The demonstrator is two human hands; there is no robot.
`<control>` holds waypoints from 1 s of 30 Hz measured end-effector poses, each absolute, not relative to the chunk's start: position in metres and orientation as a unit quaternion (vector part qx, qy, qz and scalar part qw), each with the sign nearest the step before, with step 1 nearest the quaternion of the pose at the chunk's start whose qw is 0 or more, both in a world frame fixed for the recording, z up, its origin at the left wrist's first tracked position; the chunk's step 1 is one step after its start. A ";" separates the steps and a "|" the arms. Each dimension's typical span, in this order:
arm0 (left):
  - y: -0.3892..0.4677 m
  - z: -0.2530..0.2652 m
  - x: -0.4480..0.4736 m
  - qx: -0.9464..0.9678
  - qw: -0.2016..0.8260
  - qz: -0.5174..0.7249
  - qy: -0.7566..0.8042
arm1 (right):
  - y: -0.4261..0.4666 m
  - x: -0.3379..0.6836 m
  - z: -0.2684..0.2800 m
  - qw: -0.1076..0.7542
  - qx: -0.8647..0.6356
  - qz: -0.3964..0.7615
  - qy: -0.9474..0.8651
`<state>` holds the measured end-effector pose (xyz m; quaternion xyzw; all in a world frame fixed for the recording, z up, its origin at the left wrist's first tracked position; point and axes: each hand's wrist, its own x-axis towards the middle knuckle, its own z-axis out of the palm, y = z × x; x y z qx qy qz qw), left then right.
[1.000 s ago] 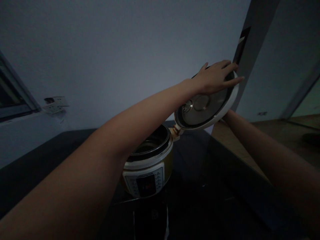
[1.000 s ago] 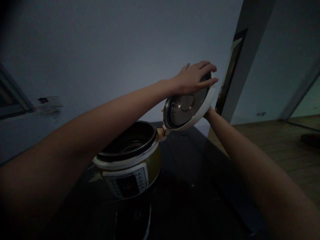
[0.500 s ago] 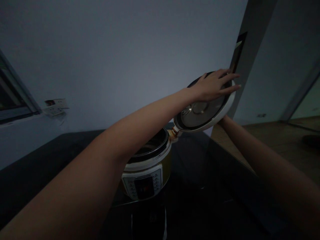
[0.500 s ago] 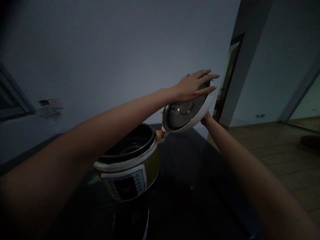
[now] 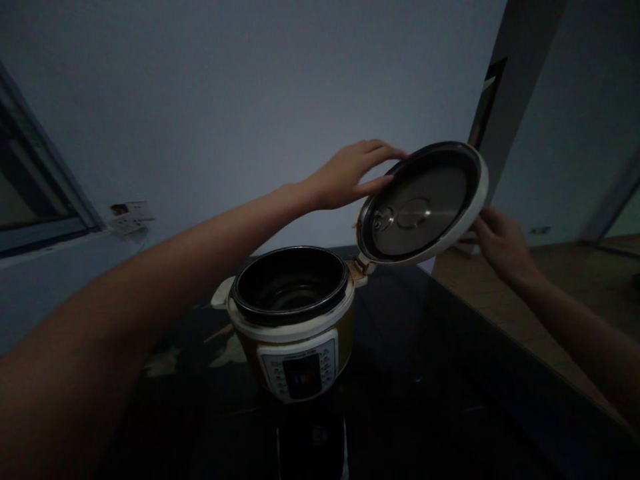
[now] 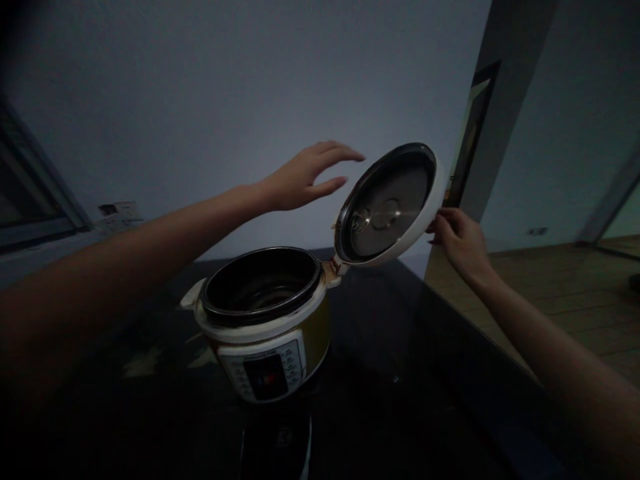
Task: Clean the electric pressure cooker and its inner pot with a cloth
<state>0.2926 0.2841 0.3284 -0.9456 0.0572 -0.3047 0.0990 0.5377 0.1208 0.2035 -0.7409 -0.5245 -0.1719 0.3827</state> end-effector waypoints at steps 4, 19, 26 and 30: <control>0.333 0.313 0.210 -0.942 0.086 -0.292 -0.140 | 0.081 0.545 0.167 0.474 -0.719 -0.044 -0.506; 0.365 0.190 0.075 -0.867 -0.051 -0.163 -0.469 | 0.144 0.371 0.194 0.061 -0.615 -0.250 -0.745; 0.365 0.188 0.082 -0.865 -0.082 -0.149 -0.472 | 0.201 0.362 0.206 -0.008 -0.753 -0.116 -0.648; 0.370 0.188 0.081 -0.863 -0.110 -0.138 -0.472 | 0.213 0.372 0.207 -0.023 -0.759 -0.032 -0.650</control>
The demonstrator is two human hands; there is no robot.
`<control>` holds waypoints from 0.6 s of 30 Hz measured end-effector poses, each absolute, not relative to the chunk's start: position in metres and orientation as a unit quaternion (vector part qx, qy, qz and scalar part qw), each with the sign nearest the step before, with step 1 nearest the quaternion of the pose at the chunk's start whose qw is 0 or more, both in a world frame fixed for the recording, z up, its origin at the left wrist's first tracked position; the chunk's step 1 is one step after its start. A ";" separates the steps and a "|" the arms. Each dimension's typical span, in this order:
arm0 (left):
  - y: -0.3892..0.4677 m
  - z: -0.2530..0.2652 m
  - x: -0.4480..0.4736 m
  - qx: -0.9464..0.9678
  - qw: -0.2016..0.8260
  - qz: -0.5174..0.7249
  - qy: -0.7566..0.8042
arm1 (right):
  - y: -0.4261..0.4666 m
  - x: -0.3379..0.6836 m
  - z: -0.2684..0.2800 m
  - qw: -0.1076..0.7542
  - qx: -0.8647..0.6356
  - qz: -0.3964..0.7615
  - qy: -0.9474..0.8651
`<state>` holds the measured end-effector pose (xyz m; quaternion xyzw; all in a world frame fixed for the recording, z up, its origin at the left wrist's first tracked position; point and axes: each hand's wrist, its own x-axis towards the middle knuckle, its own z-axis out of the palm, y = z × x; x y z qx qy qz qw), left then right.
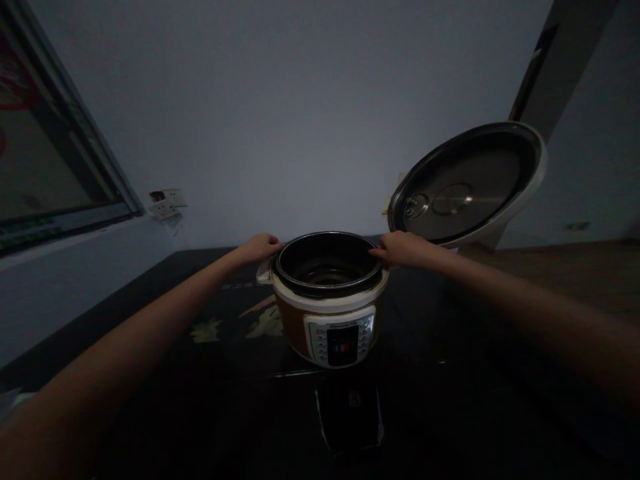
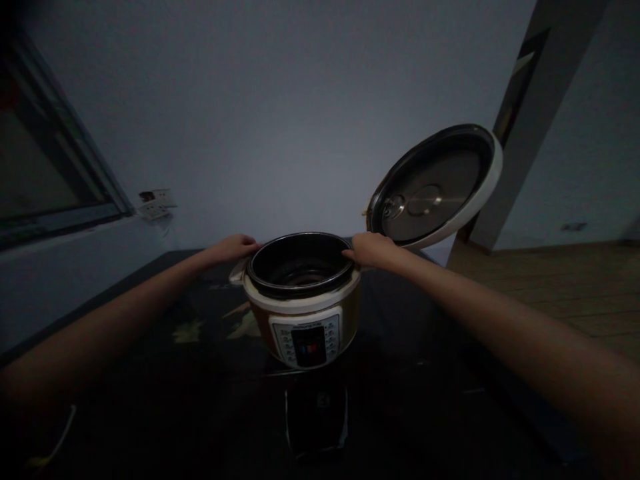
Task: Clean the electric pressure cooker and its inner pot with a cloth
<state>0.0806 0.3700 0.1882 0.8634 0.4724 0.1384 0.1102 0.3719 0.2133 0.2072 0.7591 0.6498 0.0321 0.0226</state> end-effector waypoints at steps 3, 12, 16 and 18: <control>0.373 0.188 0.079 0.861 0.133 0.137 0.472 | 0.214 0.377 0.209 0.041 0.745 -0.058 0.664; 0.379 0.185 0.080 0.853 0.205 0.143 0.458 | 0.201 0.385 0.198 -0.144 0.719 -0.269 0.624; 0.380 0.182 0.080 0.842 0.229 0.167 0.458 | 0.200 0.385 0.190 -0.216 0.712 -0.275 0.608; 0.378 0.181 0.080 0.836 0.241 0.182 0.459 | 0.199 0.384 0.189 -0.247 0.707 -0.284 0.599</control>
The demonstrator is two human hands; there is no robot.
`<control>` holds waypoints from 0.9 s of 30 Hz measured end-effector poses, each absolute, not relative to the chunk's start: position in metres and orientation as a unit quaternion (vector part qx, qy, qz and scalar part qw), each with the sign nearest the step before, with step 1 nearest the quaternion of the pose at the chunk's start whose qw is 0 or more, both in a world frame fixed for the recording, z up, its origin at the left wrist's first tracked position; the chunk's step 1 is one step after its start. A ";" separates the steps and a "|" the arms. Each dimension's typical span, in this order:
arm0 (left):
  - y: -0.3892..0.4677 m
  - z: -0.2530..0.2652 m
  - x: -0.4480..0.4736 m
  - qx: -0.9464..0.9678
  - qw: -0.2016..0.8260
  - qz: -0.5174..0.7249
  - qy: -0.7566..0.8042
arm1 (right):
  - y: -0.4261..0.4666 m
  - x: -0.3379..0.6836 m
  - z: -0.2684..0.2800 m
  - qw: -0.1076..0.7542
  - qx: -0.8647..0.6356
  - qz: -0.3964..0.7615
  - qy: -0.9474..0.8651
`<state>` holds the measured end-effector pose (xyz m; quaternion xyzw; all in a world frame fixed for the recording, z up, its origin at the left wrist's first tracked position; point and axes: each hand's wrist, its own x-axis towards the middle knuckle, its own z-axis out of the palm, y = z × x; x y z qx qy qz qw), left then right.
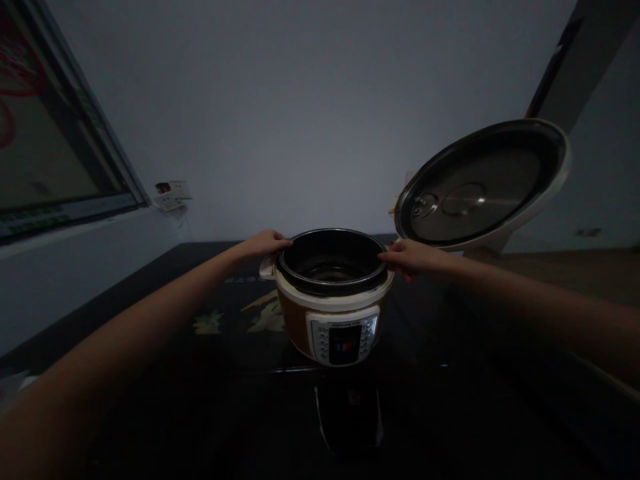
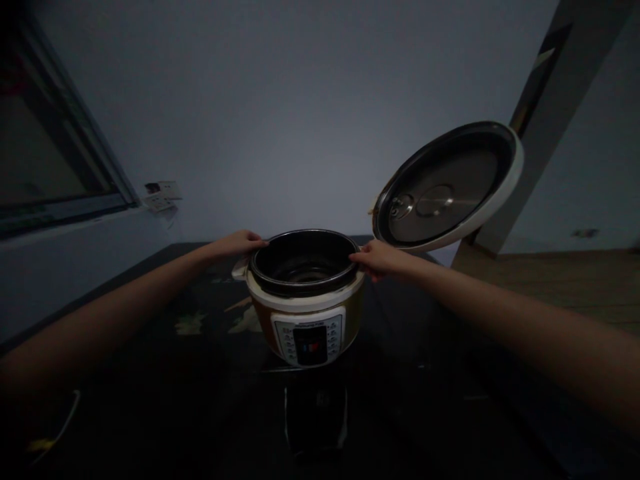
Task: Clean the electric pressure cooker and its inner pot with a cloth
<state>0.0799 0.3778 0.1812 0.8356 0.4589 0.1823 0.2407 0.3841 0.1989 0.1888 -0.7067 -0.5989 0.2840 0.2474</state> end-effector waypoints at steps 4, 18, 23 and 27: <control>0.373 0.180 0.080 0.822 0.267 0.206 0.458 | 0.197 0.381 0.189 0.291 -0.689 0.315 -0.584; 0.371 0.206 0.084 0.744 0.359 0.367 0.427 | 0.193 0.375 0.222 0.428 -0.654 0.329 -0.530; 0.364 0.237 0.089 0.698 0.407 0.449 0.381 | 0.193 0.366 0.257 0.501 -0.624 0.307 -0.515; 0.352 0.260 0.086 0.670 0.429 0.503 0.338 | 0.186 0.362 0.280 0.559 -0.577 0.302 -0.513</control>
